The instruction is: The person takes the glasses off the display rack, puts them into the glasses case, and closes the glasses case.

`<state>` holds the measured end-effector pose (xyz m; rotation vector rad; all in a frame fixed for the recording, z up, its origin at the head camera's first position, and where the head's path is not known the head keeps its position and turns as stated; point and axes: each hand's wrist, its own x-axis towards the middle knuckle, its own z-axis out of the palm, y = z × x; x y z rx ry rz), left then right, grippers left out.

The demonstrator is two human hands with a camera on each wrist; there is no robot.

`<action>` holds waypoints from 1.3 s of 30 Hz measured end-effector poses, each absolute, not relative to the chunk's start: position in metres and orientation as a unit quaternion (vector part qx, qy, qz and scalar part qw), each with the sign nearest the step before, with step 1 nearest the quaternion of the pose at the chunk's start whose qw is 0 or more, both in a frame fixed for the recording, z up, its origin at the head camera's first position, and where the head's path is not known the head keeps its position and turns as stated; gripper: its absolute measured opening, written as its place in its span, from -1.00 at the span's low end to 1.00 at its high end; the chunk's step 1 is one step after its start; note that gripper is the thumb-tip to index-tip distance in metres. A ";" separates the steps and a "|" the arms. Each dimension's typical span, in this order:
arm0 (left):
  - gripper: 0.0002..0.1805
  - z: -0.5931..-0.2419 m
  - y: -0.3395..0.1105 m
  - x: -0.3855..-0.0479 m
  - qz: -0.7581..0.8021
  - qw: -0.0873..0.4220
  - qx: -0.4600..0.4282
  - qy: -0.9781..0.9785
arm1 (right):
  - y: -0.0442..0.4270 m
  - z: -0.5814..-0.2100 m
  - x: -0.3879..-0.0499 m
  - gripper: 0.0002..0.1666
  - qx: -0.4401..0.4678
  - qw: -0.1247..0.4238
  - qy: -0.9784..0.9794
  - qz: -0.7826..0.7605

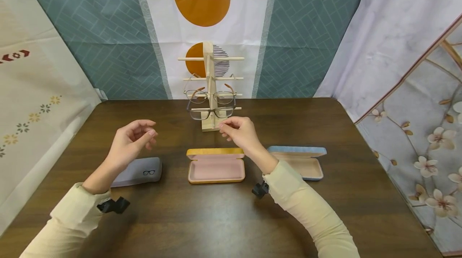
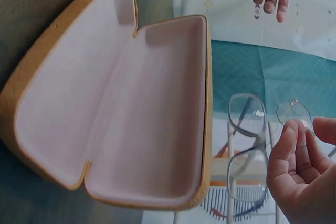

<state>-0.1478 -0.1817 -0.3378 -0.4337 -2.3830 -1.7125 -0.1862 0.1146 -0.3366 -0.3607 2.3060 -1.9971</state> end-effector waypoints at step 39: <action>-0.77 -0.318 -0.158 -0.202 -0.585 0.158 -0.132 -0.785 | 0.147 -0.313 -0.217 -0.92 -0.060 -0.044 0.737 -0.672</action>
